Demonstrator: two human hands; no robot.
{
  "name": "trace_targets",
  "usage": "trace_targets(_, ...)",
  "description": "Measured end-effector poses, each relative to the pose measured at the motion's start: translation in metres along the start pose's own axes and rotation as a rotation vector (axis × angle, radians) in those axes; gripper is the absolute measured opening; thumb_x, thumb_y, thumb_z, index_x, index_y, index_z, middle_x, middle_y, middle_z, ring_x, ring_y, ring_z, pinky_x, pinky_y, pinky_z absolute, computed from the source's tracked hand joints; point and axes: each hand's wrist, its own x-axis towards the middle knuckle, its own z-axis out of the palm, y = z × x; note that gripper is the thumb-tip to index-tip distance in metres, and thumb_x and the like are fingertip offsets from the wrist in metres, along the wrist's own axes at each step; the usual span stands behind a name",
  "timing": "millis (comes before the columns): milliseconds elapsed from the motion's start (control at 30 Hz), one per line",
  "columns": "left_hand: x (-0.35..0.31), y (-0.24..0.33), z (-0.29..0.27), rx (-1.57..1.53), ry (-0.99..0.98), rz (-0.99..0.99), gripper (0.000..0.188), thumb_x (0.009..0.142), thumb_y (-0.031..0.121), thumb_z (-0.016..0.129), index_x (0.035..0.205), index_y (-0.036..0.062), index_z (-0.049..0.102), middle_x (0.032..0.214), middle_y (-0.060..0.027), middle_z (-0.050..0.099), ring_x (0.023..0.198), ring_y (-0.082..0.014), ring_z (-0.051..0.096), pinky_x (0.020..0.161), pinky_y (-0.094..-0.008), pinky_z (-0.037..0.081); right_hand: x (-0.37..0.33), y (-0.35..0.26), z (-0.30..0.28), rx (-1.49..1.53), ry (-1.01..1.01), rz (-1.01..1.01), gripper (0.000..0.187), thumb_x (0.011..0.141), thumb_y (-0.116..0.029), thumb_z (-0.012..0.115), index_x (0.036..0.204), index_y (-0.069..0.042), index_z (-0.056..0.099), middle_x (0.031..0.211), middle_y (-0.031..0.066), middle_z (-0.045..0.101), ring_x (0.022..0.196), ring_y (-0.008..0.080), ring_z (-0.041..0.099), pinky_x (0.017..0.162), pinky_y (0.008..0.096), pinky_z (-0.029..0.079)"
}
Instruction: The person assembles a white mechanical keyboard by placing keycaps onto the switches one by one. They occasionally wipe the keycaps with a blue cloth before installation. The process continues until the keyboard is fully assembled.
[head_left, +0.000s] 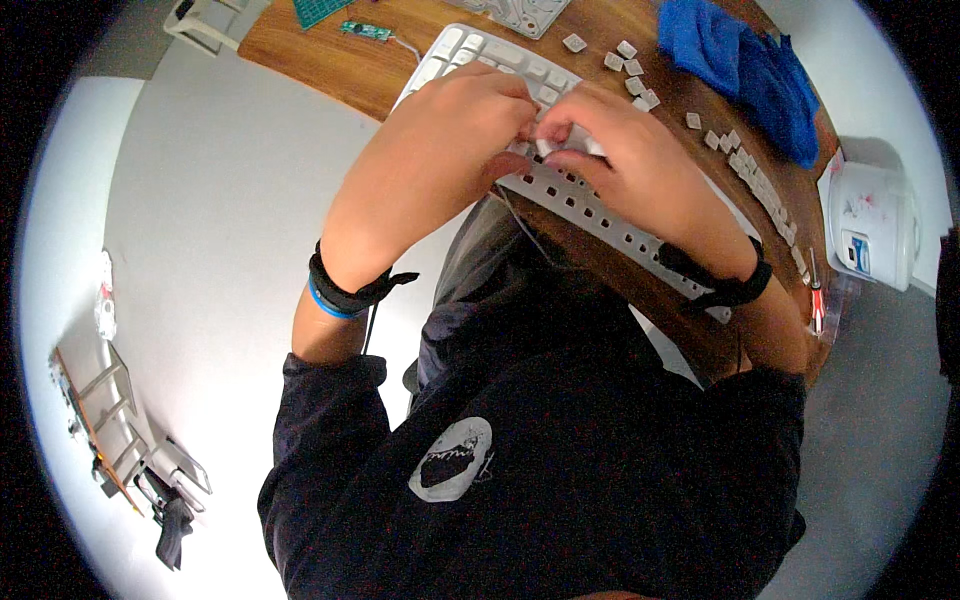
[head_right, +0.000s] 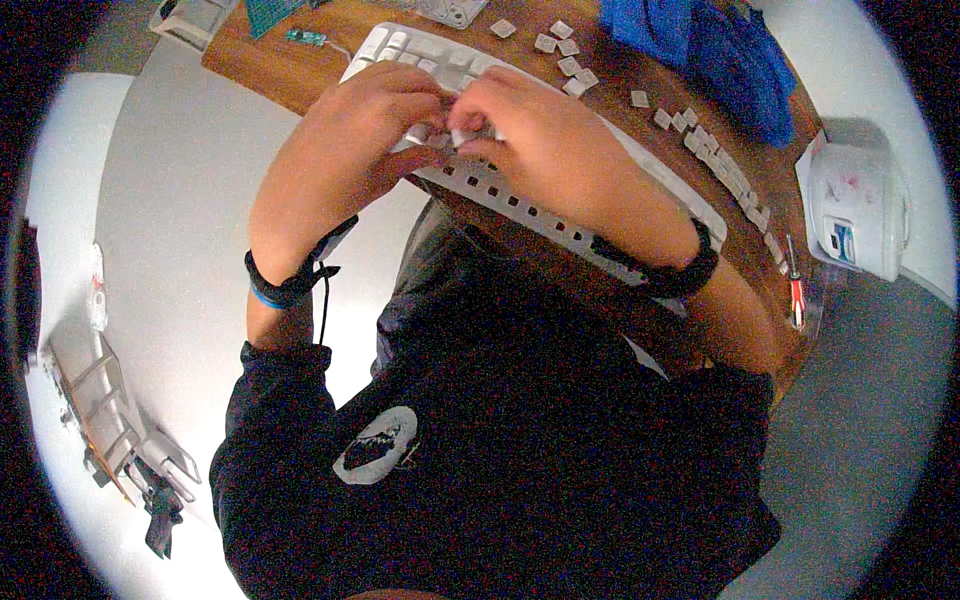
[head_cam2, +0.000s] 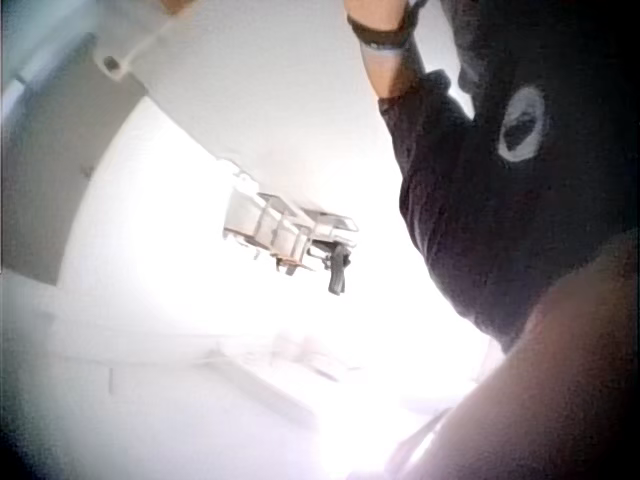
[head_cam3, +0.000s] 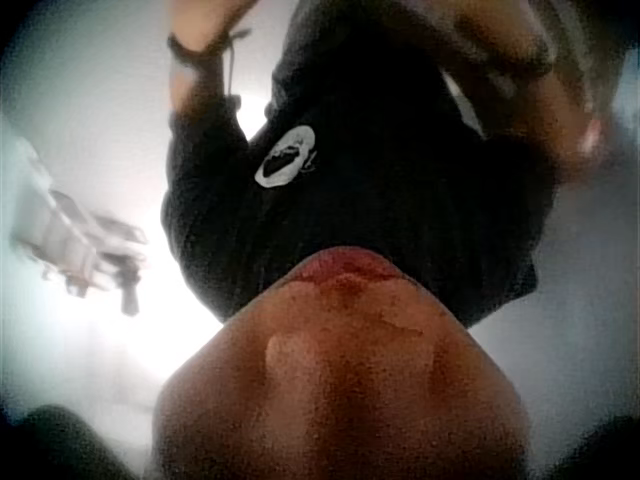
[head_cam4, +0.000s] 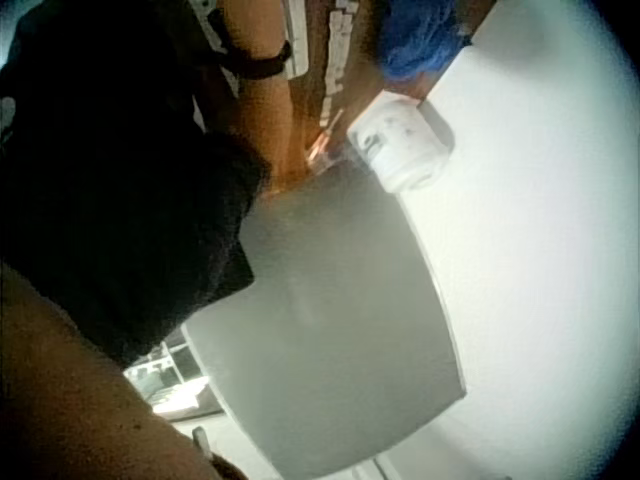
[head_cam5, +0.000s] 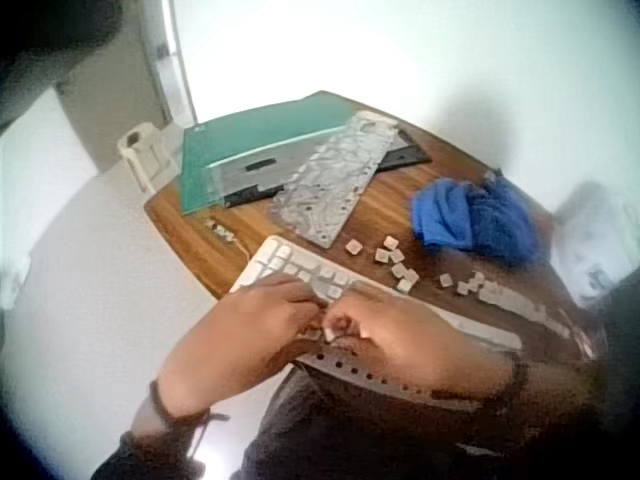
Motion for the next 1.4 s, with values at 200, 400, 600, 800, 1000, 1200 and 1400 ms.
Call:
trace_targets(200, -0.002, 0.003, 0.003, 0.015, 0.030, 0.017, 0.026, 0.083, 0.009, 0.084, 0.107, 0.0021, 0.076, 0.123, -0.0142, 0.075, 0.120, -0.0380, 0.069, 0.101, -0.0465, 0.057, -0.004, 0.002, -0.027, 0.322, -0.131, 0.220, 0.026, 0.104, -0.016, 0.072, 0.126, -0.001, 0.071, 0.117, 0.0080, 0.075, 0.112, 0.0160, 0.069, 0.100, 0.0345, 0.055)
trace_targets(400, 0.002, -0.003, 0.003, 0.076, -0.030, 0.012, 0.017, 0.087, 0.006, 0.079, 0.102, 0.0007, 0.077, 0.119, -0.0138, 0.076, 0.117, -0.0389, 0.069, 0.099, -0.0469, 0.058, -0.003, 0.003, -0.033, 0.444, -0.221, 0.228, 0.026, 0.106, -0.014, 0.070, 0.129, -0.001, 0.071, 0.118, 0.0039, 0.072, 0.112, 0.0113, 0.064, 0.099, 0.0303, 0.052)
trace_targets(600, 0.003, -0.006, 0.001, 0.087, -0.042, 0.029, 0.014, 0.088, 0.006, 0.077, 0.100, 0.0002, 0.076, 0.115, -0.0143, 0.076, 0.114, -0.0391, 0.069, 0.098, -0.0472, 0.058, 0.002, 0.004, -0.024, 0.270, -0.186, 0.139, 0.025, 0.101, -0.009, 0.075, 0.124, -0.005, 0.072, 0.117, 0.0074, 0.075, 0.111, 0.0195, 0.070, 0.097, 0.0349, 0.055)
trace_targets(800, 0.005, -0.009, 0.000, 0.067, -0.039, 0.066, 0.014, 0.088, 0.002, 0.076, 0.101, 0.0003, 0.077, 0.110, -0.0143, 0.075, 0.108, -0.0395, 0.070, 0.093, -0.0478, 0.058, 0.002, 0.003, -0.009, -0.023, -0.111, -0.032, 0.023, 0.095, -0.012, 0.076, 0.118, -0.014, 0.073, 0.119, 0.0114, 0.074, 0.109, 0.0349, 0.074, 0.090, 0.0432, 0.061)
trace_targets(1000, 0.005, -0.010, 0.002, 0.064, -0.010, 0.067, 0.013, 0.085, 0.000, 0.076, 0.098, 0.0005, 0.078, 0.107, -0.0144, 0.076, 0.106, -0.0390, 0.071, 0.091, -0.0473, 0.059, 0.003, -0.007, -0.010, -0.198, -0.119, -0.067, 0.023, 0.095, -0.020, 0.075, 0.118, -0.018, 0.072, 0.115, 0.0059, 0.072, 0.099, 0.0345, 0.075, 0.078, 0.0455, 0.063)
trace_targets(1200, 0.005, -0.011, 0.004, 0.083, -0.017, 0.040, 0.010, 0.086, 0.002, 0.077, 0.096, 0.0013, 0.078, 0.106, -0.0128, 0.076, 0.106, -0.0379, 0.072, 0.090, -0.0467, 0.059, 0.002, -0.009, -0.009, -0.254, -0.108, -0.088, 0.023, 0.094, -0.022, 0.075, 0.116, -0.017, 0.073, 0.110, 0.0051, 0.071, 0.094, 0.0338, 0.075, 0.075, 0.0457, 0.063)
trace_targets(1400, 0.004, -0.009, 0.002, 0.061, 0.010, 0.031, 0.009, 0.087, 0.004, 0.077, 0.095, 0.0014, 0.078, 0.107, -0.0123, 0.077, 0.106, -0.0380, 0.072, 0.090, -0.0465, 0.059, 0.003, -0.006, -0.006, -0.286, -0.072, -0.136, 0.019, 0.093, -0.021, 0.072, 0.111, -0.015, 0.074, 0.110, 0.0046, 0.071, 0.093, 0.0319, 0.076, 0.072, 0.0443, 0.062)
